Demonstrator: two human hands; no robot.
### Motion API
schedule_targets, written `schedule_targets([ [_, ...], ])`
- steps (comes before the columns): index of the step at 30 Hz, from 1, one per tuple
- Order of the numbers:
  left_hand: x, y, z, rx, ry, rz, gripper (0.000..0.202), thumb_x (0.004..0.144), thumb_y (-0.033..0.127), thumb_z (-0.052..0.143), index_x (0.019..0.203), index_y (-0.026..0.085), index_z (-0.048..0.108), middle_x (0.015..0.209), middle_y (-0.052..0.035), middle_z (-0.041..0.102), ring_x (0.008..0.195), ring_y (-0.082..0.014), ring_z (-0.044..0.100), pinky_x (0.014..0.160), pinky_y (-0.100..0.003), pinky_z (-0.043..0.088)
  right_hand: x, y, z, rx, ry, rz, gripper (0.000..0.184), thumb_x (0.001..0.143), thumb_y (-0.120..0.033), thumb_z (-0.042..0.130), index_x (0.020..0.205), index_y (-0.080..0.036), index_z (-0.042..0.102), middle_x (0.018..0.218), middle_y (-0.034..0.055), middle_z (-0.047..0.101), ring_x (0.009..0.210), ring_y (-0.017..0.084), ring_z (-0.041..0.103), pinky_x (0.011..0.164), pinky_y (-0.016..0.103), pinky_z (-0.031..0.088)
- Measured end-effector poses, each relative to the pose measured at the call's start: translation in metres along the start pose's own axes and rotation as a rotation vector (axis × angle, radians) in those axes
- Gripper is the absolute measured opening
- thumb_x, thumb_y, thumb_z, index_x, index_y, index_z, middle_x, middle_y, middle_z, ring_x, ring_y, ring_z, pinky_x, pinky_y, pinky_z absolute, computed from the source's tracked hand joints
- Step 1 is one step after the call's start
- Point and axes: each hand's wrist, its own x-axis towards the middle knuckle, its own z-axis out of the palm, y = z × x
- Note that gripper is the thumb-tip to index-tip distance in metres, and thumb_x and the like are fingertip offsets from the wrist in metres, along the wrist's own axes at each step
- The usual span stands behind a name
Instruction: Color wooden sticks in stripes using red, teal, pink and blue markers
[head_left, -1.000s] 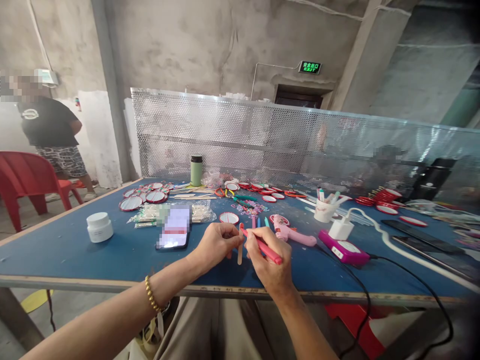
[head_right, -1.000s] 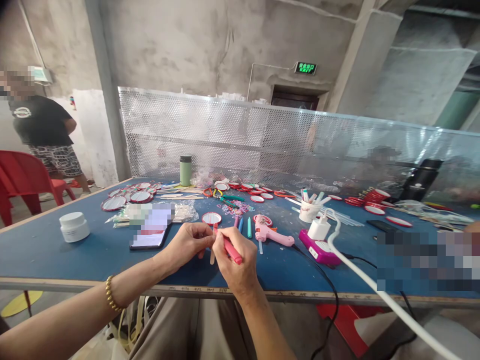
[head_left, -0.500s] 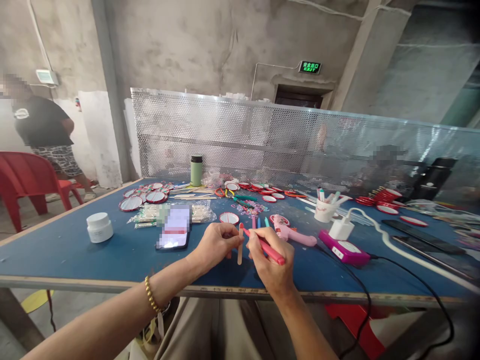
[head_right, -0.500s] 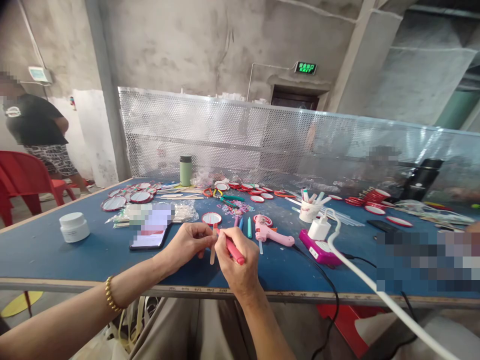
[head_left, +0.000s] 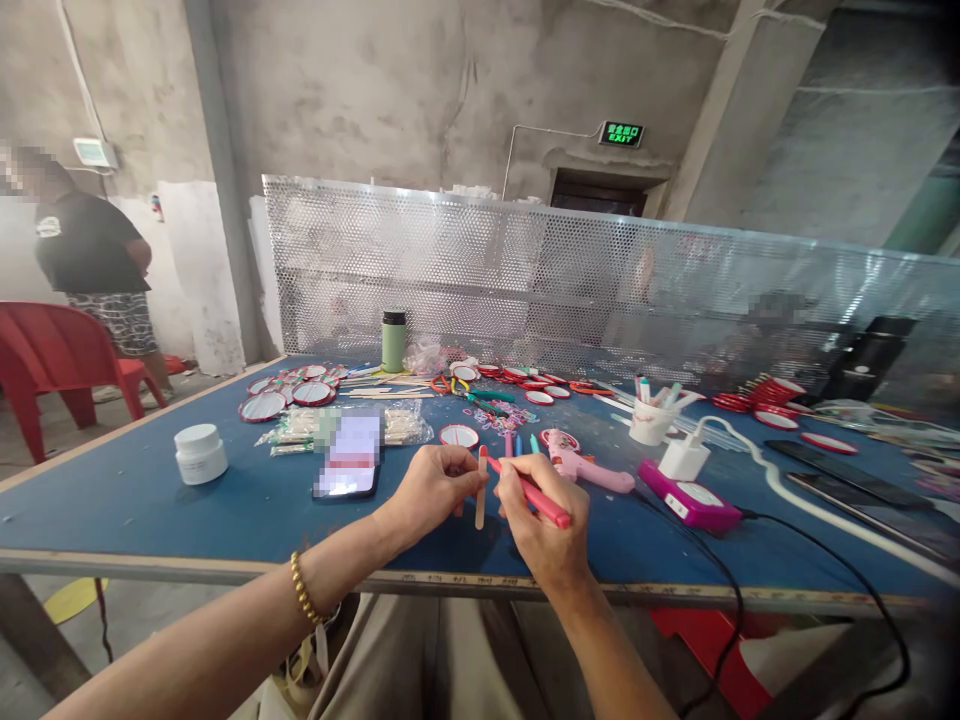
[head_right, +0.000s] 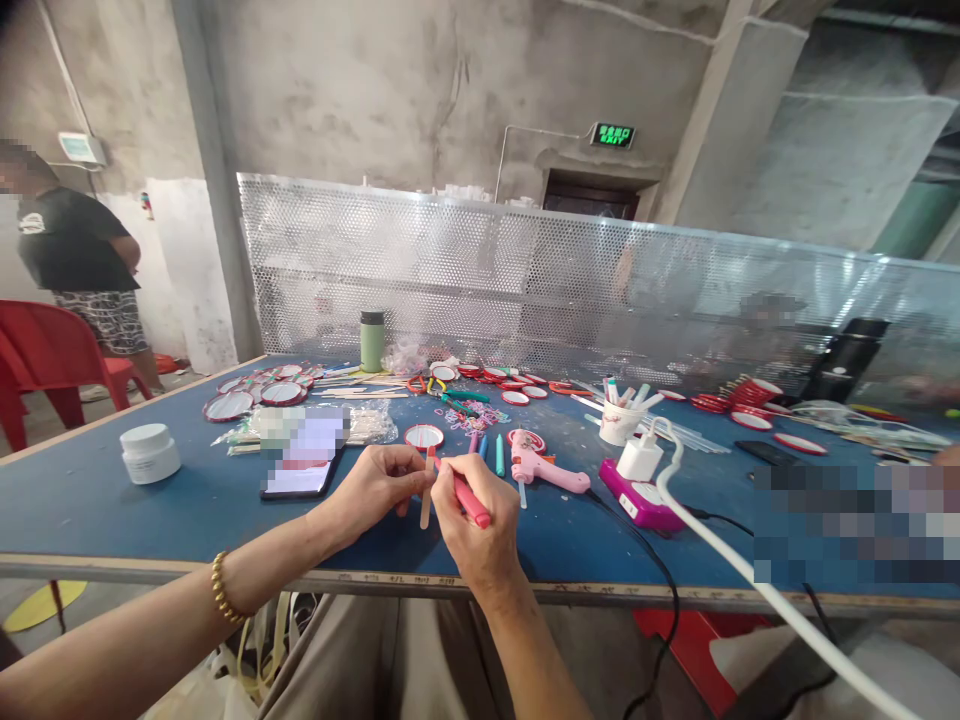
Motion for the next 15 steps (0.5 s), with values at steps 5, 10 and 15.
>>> schedule_targets([
  [5,0.0000,0.0017,-0.0001,-0.003,0.000,-0.004,0.027,0.074,0.038,0.067,0.066,0.012,0.062,0.057,0.0009,0.057,0.042,-0.0068,0.046,0.042,-0.019,0.033,0.0001,-0.0002,-0.0002,-0.001,0.005,0.007,0.016,0.092,-0.020,0.056,0.077,-0.019,0.060,0.064,0.0000,0.068,0.052,0.012,0.065,0.052,0.022,0.048],
  [10,-0.0003,0.0015,0.0000,-0.007,0.002,-0.005,0.028,0.075,0.038,0.066,0.066,0.012,0.062,0.057,0.0008,0.057,0.042,-0.0067,0.046,0.042,-0.019,0.033,-0.0009,0.0004,0.0007,0.007,-0.006,0.010,0.017,0.093,-0.020,0.055,0.077,-0.019,0.060,0.063,-0.0005,0.068,0.051,0.012,0.064,0.051,0.022,0.048],
  [15,-0.0005,0.0010,0.0002,-0.008,0.000,-0.002,0.026,0.074,0.037,0.066,0.066,0.013,0.061,0.056,0.0010,0.057,0.042,-0.0068,0.046,0.042,-0.019,0.032,-0.0006,-0.0003,0.0009,0.006,-0.005,0.009,0.017,0.093,-0.019,0.055,0.076,-0.019,0.060,0.063,-0.0006,0.068,0.052,0.012,0.064,0.052,0.022,0.048],
])
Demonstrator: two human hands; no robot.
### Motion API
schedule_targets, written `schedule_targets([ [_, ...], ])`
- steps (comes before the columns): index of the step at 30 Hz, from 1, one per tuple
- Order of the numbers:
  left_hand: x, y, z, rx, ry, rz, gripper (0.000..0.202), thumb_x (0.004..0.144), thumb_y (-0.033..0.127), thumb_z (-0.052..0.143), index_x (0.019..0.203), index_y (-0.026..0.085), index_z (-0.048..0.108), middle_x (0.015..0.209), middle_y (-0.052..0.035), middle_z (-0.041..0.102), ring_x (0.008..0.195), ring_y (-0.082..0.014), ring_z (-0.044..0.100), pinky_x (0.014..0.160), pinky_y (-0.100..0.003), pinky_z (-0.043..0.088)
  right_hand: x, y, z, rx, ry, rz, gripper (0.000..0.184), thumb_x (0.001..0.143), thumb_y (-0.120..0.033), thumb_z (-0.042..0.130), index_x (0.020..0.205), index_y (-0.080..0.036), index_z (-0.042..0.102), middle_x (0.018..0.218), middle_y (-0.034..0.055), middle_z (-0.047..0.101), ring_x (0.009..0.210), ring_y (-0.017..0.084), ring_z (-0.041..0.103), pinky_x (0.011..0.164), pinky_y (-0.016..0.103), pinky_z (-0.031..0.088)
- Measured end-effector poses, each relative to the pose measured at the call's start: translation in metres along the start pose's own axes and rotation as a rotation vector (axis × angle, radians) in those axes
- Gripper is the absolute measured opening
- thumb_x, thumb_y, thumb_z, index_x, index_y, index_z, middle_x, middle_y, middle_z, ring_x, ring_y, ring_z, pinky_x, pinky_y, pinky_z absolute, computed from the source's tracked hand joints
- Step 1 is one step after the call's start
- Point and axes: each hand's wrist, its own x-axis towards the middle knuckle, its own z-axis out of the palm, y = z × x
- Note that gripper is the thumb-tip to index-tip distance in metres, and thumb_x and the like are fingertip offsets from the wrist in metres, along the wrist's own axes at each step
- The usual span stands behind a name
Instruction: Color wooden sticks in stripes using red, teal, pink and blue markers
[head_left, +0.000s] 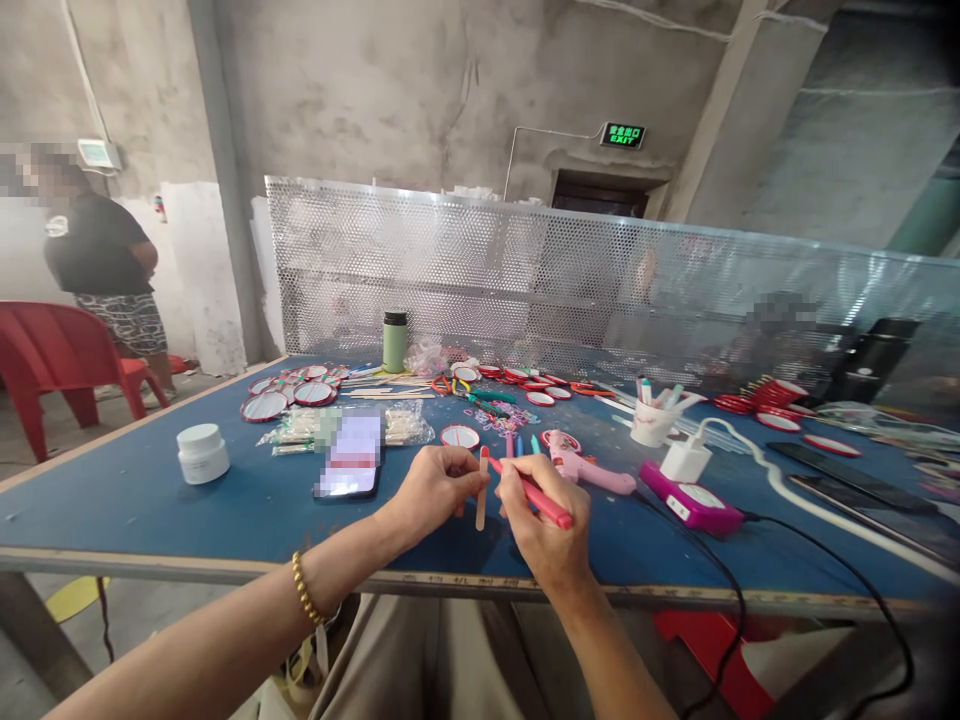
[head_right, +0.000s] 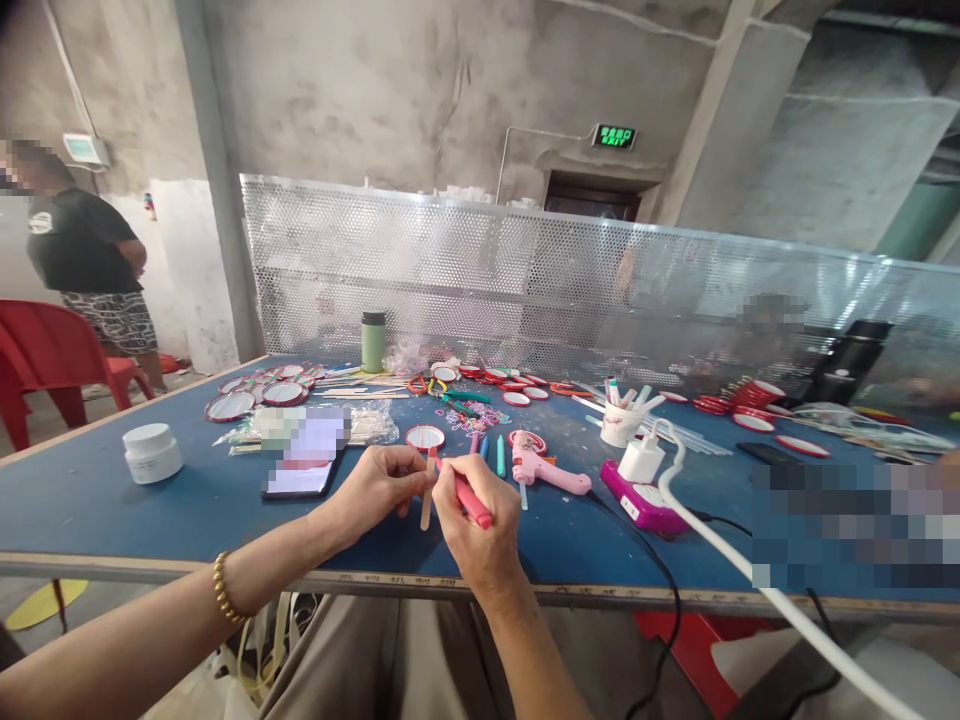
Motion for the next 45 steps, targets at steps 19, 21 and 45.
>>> schedule_targets([
  [19,-0.0001,0.0035,0.0013,-0.007,0.007,-0.006,0.028,0.072,0.038,0.069,0.064,0.013,0.062,0.054,0.0017,0.056,0.042,-0.0066,0.045,0.042,-0.019,0.031,0.0015,-0.0029,-0.0012,-0.011,-0.021,-0.033,0.016,0.093,-0.018,0.054,0.078,-0.021,0.060,0.065,-0.0011,0.069,0.053,0.012,0.066,0.051,0.023,0.049],
  [21,-0.0005,0.0039,0.0014,0.000,0.010,-0.007,0.026,0.072,0.037,0.069,0.064,0.013,0.062,0.053,0.0021,0.056,0.041,-0.0067,0.046,0.042,-0.019,0.030,0.0015,-0.0035,-0.0012,-0.005,-0.027,-0.039,0.016,0.093,-0.018,0.054,0.079,-0.020,0.061,0.066,-0.0009,0.069,0.053,0.012,0.066,0.051,0.022,0.049],
  [45,-0.0018,0.0042,0.0002,0.010,0.006,-0.009,0.030,0.073,0.041,0.070,0.065,0.013,0.062,0.056,0.0015,0.057,0.043,-0.0069,0.047,0.043,-0.019,0.032,0.0005,-0.0022,-0.0018,-0.016,-0.013,-0.017,0.016,0.093,-0.019,0.054,0.078,-0.021,0.059,0.064,-0.0011,0.069,0.054,0.013,0.066,0.051,0.023,0.049],
])
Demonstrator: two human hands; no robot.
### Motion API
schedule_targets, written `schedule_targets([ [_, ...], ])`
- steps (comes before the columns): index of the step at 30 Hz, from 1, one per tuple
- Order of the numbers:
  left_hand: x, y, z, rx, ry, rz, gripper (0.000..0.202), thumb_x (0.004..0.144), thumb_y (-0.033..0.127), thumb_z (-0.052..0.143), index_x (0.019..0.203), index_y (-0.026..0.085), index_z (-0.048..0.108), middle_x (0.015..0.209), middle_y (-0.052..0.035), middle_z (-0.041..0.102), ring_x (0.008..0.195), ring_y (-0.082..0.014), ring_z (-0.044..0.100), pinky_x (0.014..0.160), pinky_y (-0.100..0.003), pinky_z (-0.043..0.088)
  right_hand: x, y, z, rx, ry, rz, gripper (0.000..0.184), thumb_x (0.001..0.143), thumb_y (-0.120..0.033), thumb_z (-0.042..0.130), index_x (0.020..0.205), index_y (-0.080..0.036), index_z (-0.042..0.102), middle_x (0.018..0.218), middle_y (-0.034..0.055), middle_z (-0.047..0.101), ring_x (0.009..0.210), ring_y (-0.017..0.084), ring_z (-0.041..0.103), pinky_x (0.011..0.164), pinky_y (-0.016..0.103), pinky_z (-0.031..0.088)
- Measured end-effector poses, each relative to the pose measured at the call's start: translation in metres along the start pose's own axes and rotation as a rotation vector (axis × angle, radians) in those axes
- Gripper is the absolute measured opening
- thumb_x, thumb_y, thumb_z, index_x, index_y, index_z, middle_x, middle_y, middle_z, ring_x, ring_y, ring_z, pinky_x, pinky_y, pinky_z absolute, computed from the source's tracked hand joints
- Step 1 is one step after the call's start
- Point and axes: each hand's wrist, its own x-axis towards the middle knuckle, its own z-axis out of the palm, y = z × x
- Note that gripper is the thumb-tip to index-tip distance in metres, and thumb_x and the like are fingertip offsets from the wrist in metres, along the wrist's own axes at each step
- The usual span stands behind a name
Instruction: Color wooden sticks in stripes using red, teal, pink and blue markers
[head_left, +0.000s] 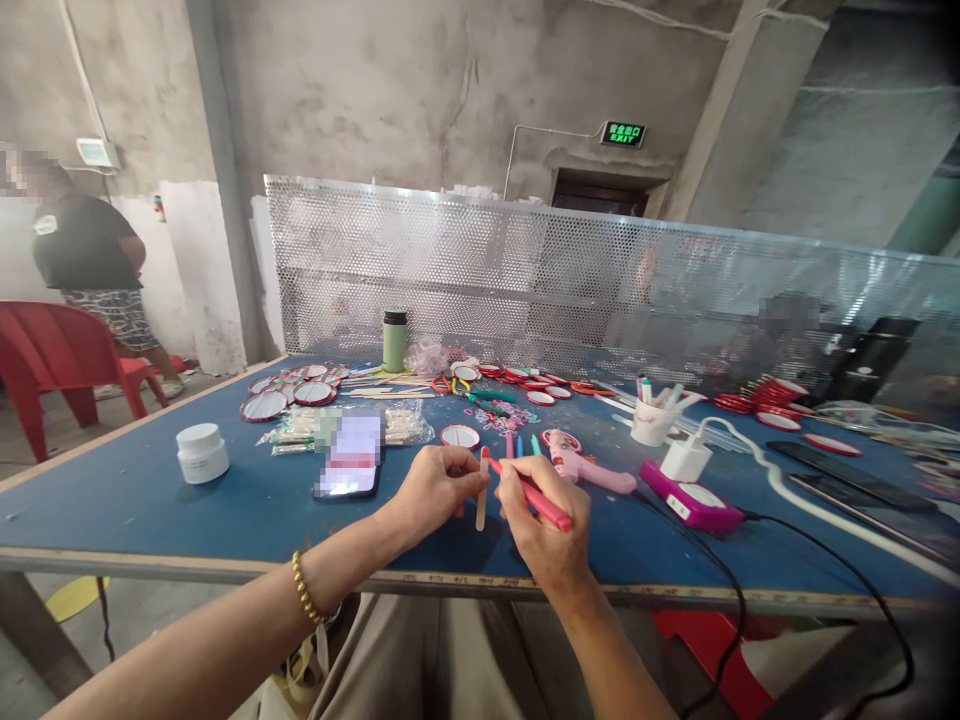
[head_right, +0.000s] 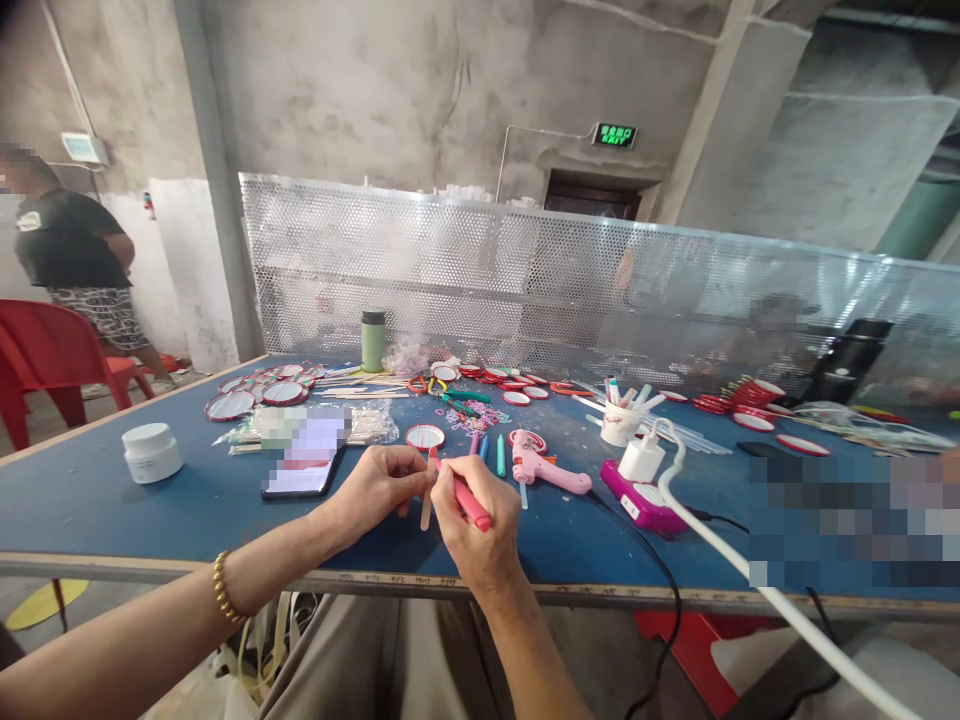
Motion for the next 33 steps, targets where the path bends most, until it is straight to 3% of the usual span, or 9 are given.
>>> schedule_targets([
  [33,0.0017,-0.0027,-0.0006,0.000,-0.005,-0.003,0.025,0.074,0.036,0.066,0.067,0.012,0.062,0.058,0.0009,0.058,0.043,-0.0073,0.047,0.043,-0.020,0.033,-0.0013,0.0020,0.0005,-0.024,0.024,0.007,0.018,0.093,-0.020,0.055,0.075,-0.020,0.058,0.062,-0.0007,0.068,0.049,0.012,0.062,0.051,0.023,0.047],
])
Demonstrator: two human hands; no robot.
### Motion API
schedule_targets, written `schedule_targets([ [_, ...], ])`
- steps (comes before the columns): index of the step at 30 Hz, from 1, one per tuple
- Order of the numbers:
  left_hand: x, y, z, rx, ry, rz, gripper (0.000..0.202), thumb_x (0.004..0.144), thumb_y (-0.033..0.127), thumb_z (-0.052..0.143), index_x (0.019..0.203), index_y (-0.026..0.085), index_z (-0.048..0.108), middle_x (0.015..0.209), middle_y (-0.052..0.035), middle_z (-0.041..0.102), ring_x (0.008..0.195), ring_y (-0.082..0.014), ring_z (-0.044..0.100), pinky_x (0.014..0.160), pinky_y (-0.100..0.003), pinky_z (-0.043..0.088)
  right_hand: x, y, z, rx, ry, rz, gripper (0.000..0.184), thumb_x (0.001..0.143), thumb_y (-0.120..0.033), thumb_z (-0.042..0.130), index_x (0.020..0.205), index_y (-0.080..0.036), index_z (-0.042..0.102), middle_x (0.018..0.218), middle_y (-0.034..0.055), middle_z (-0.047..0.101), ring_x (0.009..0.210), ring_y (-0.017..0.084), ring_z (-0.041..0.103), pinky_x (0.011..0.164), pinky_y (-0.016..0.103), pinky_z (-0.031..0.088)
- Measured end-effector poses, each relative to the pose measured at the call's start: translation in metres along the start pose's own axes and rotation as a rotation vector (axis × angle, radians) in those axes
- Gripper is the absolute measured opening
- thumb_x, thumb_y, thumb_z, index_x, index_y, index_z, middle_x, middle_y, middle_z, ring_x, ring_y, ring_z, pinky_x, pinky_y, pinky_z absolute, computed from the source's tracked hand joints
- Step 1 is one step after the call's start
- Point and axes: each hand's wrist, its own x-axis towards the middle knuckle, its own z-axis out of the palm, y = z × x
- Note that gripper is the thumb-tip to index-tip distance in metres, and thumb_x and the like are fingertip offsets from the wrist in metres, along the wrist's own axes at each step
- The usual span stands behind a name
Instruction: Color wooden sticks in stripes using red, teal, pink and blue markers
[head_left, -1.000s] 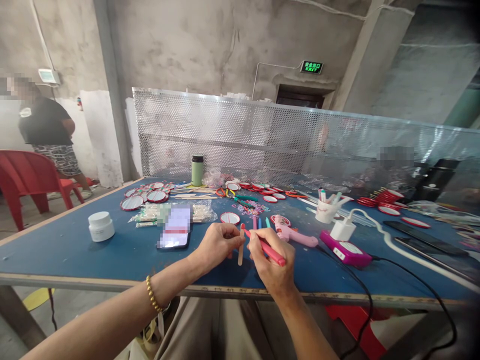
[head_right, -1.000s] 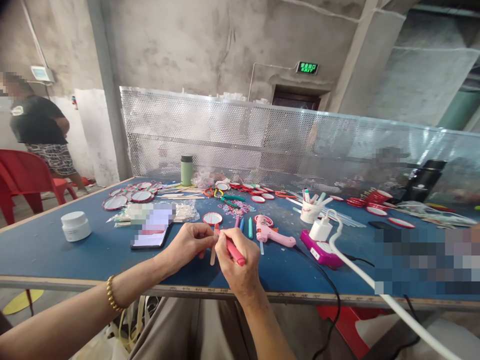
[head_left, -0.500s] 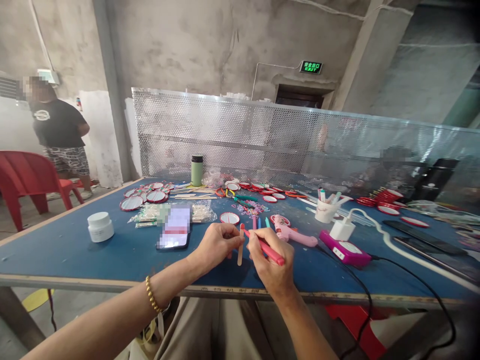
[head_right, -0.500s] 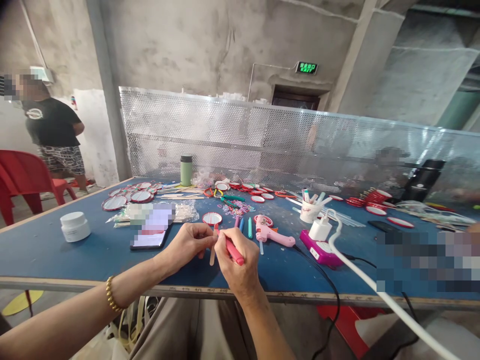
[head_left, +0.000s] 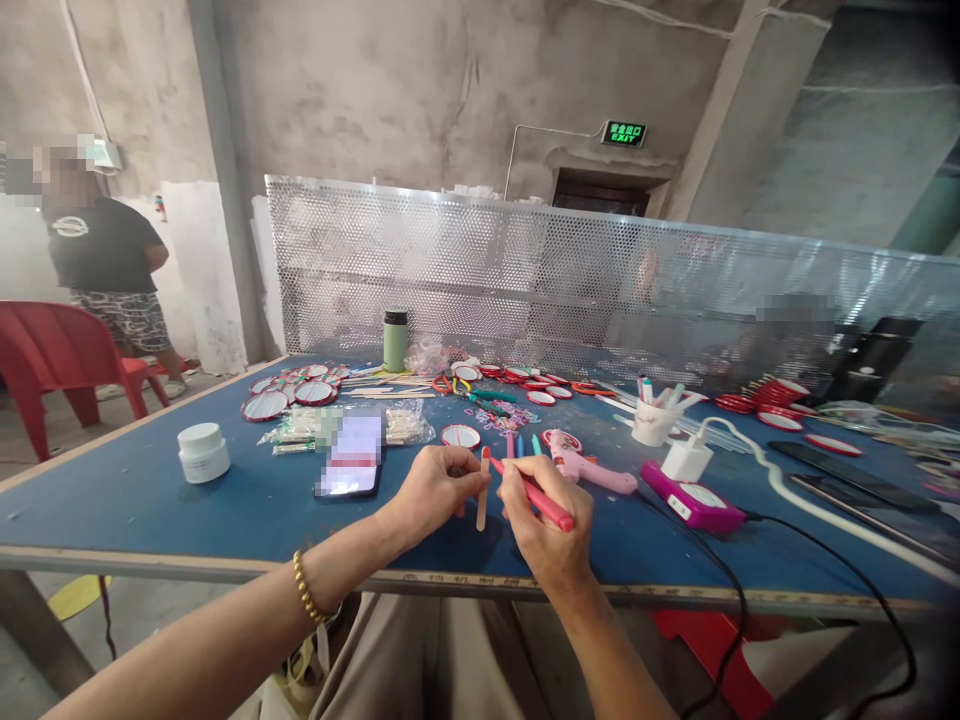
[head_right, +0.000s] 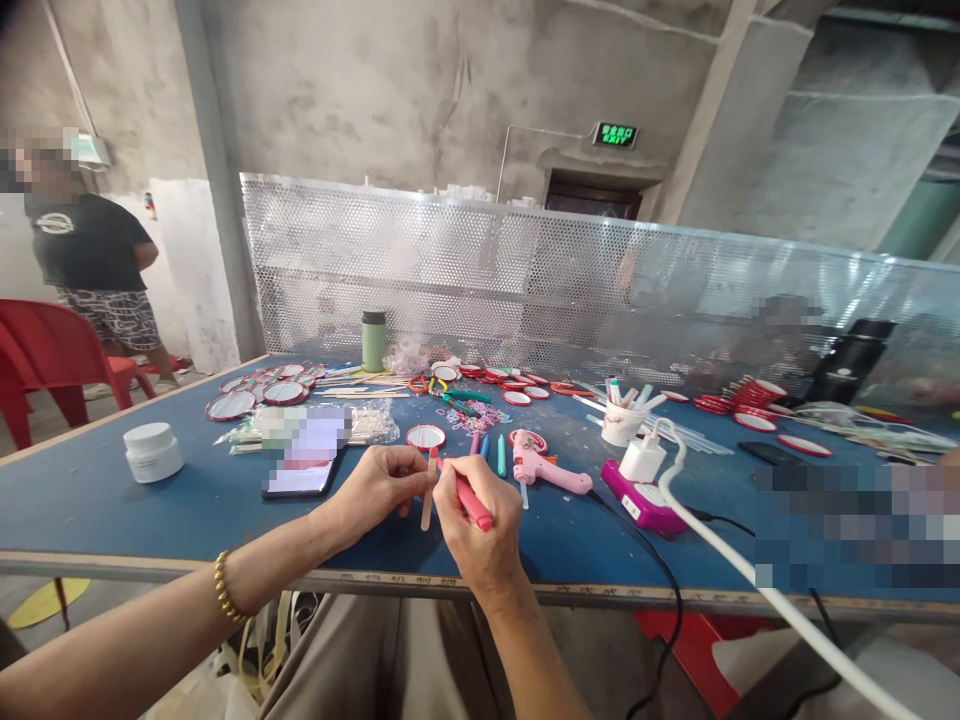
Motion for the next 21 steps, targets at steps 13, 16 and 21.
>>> schedule_targets([
  [13,-0.0003,-0.0001,0.0005,-0.004,0.002,0.000,0.025,0.073,0.036,0.066,0.067,0.012,0.062,0.057,0.0008,0.058,0.042,-0.0069,0.046,0.042,-0.019,0.032,0.0007,-0.0011,-0.0004,0.012,-0.004,-0.032,0.018,0.093,-0.018,0.055,0.076,-0.019,0.059,0.062,-0.0009,0.067,0.051,0.012,0.064,0.050,0.022,0.046],
  [16,-0.0001,-0.0002,0.0005,-0.008,0.000,0.001,0.025,0.072,0.036,0.066,0.066,0.012,0.062,0.056,0.0012,0.057,0.042,-0.0071,0.046,0.042,-0.019,0.033,0.0008,-0.0013,-0.0008,0.011,-0.006,-0.042,0.017,0.093,-0.017,0.055,0.078,-0.019,0.060,0.062,-0.0012,0.066,0.052,0.012,0.065,0.050,0.022,0.046],
  [21,-0.0008,0.0017,0.0010,0.001,-0.004,0.005,0.025,0.073,0.037,0.065,0.066,0.013,0.062,0.056,0.0011,0.057,0.043,-0.0074,0.047,0.042,-0.019,0.033,0.0015,-0.0013,-0.0001,0.032,-0.034,-0.067,0.016,0.093,-0.016,0.054,0.079,-0.019,0.061,0.063,-0.0015,0.066,0.053,0.011,0.065,0.050,0.021,0.045],
])
